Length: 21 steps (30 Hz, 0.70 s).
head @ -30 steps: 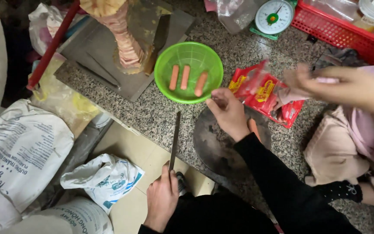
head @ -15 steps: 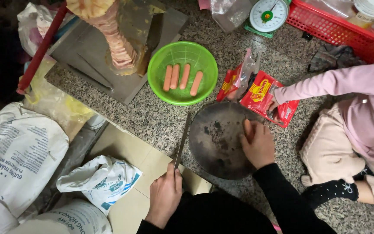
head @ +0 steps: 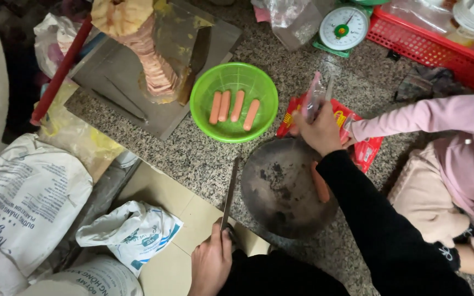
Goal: The person is taking sausages out of their packaging and slicing them into smaller pieces on a wooden cutting board using a knife.
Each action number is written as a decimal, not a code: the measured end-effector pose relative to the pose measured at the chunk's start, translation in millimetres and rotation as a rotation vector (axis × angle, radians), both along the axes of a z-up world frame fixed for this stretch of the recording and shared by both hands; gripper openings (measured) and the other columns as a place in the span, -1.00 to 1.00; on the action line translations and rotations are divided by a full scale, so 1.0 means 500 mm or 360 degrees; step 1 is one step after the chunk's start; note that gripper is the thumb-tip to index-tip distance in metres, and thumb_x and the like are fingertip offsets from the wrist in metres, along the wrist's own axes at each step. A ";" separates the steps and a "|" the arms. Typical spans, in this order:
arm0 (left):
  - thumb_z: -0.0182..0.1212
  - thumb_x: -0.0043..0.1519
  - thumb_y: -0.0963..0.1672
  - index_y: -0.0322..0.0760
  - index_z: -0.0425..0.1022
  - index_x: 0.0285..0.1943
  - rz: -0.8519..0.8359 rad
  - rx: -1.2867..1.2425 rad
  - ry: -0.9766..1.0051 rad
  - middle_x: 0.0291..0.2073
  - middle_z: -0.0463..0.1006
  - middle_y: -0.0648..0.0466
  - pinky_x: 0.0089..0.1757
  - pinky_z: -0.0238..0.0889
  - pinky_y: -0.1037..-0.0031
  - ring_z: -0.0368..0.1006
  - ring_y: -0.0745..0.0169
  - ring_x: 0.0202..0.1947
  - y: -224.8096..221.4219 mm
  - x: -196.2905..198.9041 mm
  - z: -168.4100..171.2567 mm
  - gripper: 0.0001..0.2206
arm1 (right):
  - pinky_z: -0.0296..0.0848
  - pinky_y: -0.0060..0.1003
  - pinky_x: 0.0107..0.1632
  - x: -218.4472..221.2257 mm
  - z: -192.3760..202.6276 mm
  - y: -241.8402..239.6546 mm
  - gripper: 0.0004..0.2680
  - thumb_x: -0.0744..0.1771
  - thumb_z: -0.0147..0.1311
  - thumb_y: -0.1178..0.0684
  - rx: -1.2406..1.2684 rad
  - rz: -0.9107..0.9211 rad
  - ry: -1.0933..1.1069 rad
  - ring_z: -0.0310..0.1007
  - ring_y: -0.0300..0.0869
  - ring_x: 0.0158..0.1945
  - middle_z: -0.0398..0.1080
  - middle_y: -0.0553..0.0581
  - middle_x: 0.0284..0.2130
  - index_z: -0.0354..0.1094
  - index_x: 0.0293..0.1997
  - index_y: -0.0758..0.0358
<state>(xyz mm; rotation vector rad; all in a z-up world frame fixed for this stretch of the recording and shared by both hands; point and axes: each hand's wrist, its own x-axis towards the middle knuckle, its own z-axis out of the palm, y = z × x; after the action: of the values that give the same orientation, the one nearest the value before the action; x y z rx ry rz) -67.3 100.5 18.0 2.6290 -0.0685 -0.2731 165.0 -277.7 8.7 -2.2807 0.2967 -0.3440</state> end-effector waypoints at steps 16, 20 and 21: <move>-0.01 0.51 -0.04 -0.27 0.37 0.40 -0.0104 0.0041 0.0048 -0.52 0.74 -0.11 -0.41 0.53 0.01 0.68 -0.21 -0.57 -0.017 0.011 0.009 -0.64 | 0.73 -0.47 -0.15 0.069 0.039 -0.070 -0.68 0.48 -0.02 0.23 0.1409 0.0013 0.0133 0.66 -0.28 -0.16 0.57 0.09 -0.01 0.32 0.47 0.19; -0.04 0.52 -0.03 -0.23 0.35 0.39 -0.0102 0.0061 0.0131 -0.56 0.72 -0.13 -0.42 0.53 -0.01 0.67 -0.24 -0.59 -0.014 0.009 0.007 -0.66 | 0.56 -0.23 -0.10 -0.029 -0.074 -0.099 -0.66 0.41 0.21 0.20 0.0465 -0.0220 -0.0048 0.52 -0.06 -0.05 0.50 0.26 0.00 0.30 0.36 0.39; -0.04 0.51 -0.02 -0.24 0.34 0.46 -0.0094 0.0084 0.0159 -0.54 0.73 -0.15 -0.42 0.54 -0.03 0.68 -0.26 -0.58 -0.014 0.010 0.006 -0.61 | 0.61 -0.06 0.10 -0.073 -0.062 -0.088 -0.60 0.42 0.27 0.15 0.0073 -0.0234 -0.0141 0.55 0.13 0.20 0.48 0.42 0.17 0.24 0.40 0.45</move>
<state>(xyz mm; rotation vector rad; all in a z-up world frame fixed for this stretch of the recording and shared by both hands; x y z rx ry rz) -62.5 93.7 21.1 2.6638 -0.1071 -0.4319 128.5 -321.7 -22.3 -2.1970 0.4237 -0.5070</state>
